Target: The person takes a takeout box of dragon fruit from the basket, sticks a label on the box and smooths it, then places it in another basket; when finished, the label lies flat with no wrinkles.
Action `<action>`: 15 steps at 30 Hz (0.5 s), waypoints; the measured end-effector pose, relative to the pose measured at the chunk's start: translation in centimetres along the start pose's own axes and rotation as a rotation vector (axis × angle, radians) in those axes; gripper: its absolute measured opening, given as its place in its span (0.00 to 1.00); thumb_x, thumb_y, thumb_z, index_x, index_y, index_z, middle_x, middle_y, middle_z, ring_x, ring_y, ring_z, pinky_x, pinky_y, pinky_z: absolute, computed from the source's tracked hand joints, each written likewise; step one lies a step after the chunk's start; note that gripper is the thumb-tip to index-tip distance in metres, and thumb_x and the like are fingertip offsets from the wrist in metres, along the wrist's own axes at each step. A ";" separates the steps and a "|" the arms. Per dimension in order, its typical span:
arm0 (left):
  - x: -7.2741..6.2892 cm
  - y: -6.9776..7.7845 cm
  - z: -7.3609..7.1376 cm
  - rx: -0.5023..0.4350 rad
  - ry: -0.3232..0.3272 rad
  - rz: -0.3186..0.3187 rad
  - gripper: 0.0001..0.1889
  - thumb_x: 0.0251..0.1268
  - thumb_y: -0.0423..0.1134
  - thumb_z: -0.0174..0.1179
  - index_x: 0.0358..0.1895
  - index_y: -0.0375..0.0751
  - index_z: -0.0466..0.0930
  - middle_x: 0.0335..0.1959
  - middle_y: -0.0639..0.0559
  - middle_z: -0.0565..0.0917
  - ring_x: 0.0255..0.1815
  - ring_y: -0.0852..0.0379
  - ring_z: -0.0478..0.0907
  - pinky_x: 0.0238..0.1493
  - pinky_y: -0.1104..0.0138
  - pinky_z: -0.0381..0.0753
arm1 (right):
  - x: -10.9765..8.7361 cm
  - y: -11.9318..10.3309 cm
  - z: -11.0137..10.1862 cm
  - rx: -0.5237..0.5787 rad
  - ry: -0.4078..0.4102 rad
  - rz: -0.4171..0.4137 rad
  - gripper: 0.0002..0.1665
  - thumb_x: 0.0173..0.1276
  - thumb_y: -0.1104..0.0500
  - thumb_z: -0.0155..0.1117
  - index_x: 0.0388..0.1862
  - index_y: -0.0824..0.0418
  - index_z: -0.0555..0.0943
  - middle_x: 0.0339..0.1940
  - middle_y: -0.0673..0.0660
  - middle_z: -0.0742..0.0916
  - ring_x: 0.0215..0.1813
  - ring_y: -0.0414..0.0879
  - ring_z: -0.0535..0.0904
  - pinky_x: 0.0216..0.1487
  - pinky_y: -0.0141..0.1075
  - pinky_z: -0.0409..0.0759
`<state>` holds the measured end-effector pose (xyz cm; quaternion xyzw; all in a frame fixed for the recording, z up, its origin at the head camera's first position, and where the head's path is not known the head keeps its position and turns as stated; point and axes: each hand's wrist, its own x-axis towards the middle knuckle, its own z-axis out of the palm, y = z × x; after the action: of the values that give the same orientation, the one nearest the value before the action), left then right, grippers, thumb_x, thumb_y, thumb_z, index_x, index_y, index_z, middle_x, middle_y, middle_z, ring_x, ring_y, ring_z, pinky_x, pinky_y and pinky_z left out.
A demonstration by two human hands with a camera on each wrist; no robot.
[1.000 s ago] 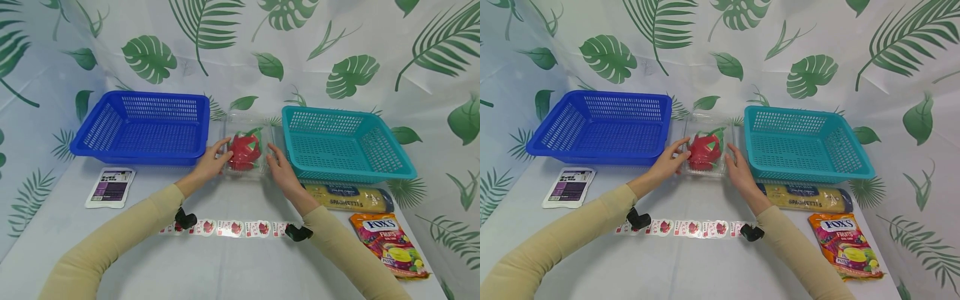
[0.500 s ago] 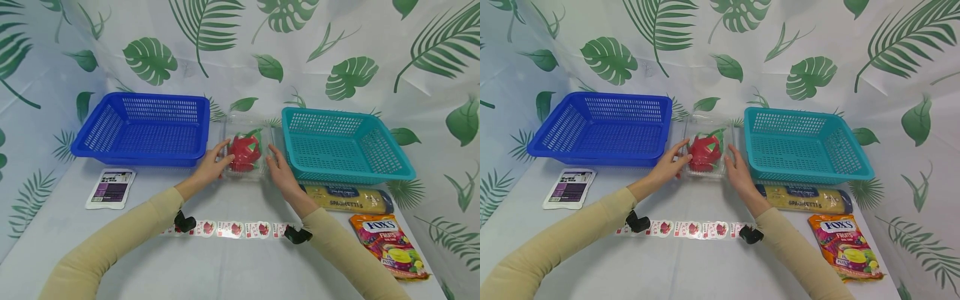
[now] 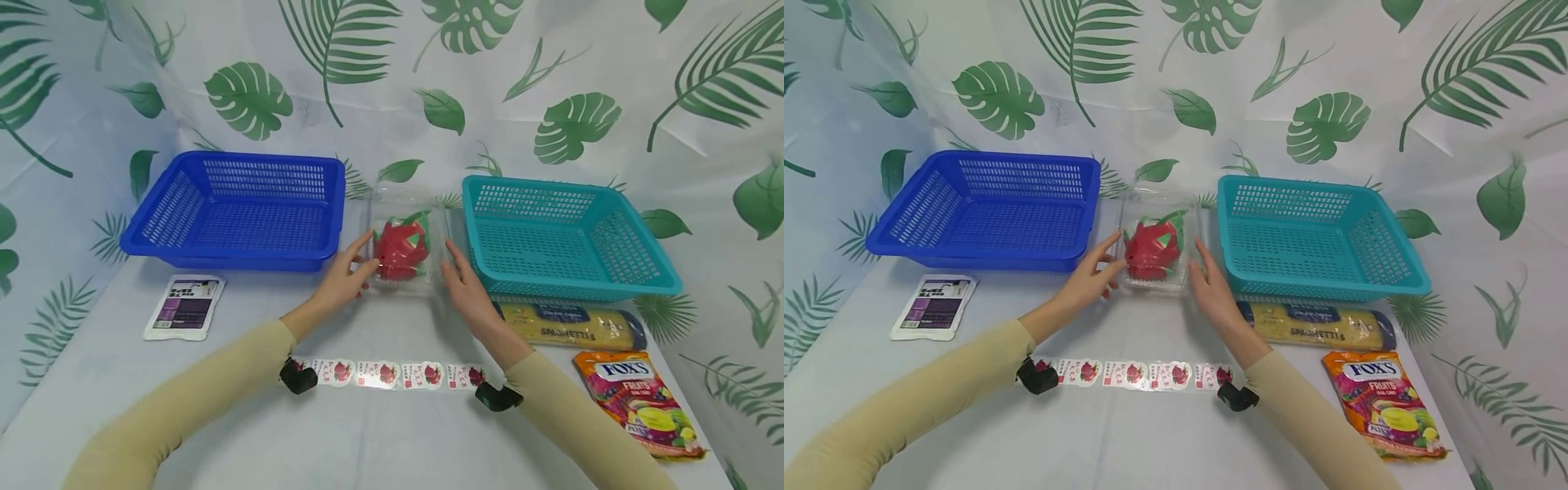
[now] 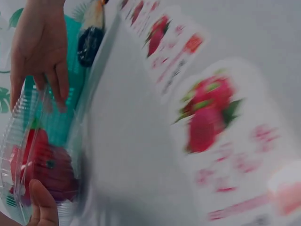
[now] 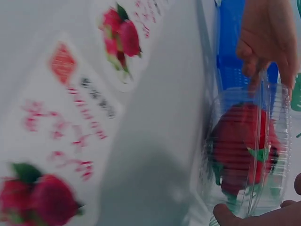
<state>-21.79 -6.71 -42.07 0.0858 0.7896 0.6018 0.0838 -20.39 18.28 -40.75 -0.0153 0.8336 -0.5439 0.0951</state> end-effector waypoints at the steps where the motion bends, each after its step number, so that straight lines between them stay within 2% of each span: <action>1: -0.5 -0.3 0.0 -0.018 0.002 0.008 0.32 0.76 0.44 0.51 0.78 0.57 0.51 0.60 0.36 0.67 0.33 0.41 0.78 0.31 0.58 0.81 | -0.4 0.1 -0.2 0.005 -0.008 0.004 0.34 0.80 0.41 0.39 0.80 0.39 0.45 0.81 0.52 0.51 0.78 0.53 0.51 0.73 0.52 0.57; 5: -3.1 -1.1 -0.3 -0.082 0.038 0.000 0.31 0.75 0.40 0.52 0.78 0.53 0.53 0.58 0.35 0.67 0.37 0.37 0.79 0.32 0.61 0.81 | -2.3 0.9 -0.9 0.012 -0.043 -0.014 0.34 0.81 0.43 0.40 0.81 0.41 0.45 0.80 0.57 0.52 0.77 0.56 0.55 0.71 0.51 0.60; 8: -5.1 -1.6 -0.2 -0.087 0.044 -0.022 0.30 0.75 0.40 0.53 0.77 0.50 0.55 0.58 0.36 0.67 0.39 0.40 0.80 0.35 0.61 0.81 | -4.1 1.5 -1.4 -0.015 -0.055 -0.044 0.35 0.80 0.45 0.42 0.81 0.44 0.46 0.79 0.61 0.55 0.76 0.59 0.55 0.71 0.55 0.60; 10: -6.4 -2.0 0.1 -0.082 0.026 -0.029 0.29 0.75 0.40 0.53 0.75 0.48 0.57 0.58 0.36 0.68 0.41 0.42 0.81 0.37 0.60 0.82 | -5.6 2.0 -1.8 -0.052 -0.048 -0.053 0.35 0.80 0.46 0.45 0.80 0.47 0.49 0.77 0.63 0.59 0.75 0.60 0.58 0.70 0.56 0.60; 13: -8.3 -2.5 0.7 -0.049 -0.026 0.011 0.26 0.74 0.39 0.55 0.72 0.44 0.63 0.55 0.39 0.72 0.43 0.46 0.81 0.40 0.59 0.82 | -7.9 3.2 -2.1 -0.144 -0.015 -0.066 0.34 0.78 0.47 0.51 0.78 0.55 0.57 0.72 0.63 0.68 0.70 0.59 0.67 0.67 0.55 0.66; 15: -9.5 -2.8 1.1 0.014 -0.072 0.085 0.24 0.73 0.39 0.56 0.69 0.40 0.67 0.52 0.42 0.75 0.44 0.50 0.81 0.40 0.62 0.82 | -9.4 3.9 -2.2 -0.234 0.007 -0.054 0.32 0.76 0.50 0.55 0.74 0.59 0.63 0.68 0.62 0.74 0.66 0.56 0.72 0.64 0.52 0.71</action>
<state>-12.39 -8.67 -44.82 0.1412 0.7859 0.5959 0.0860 -11.24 23.09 -42.12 -0.0467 0.8910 -0.4453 0.0750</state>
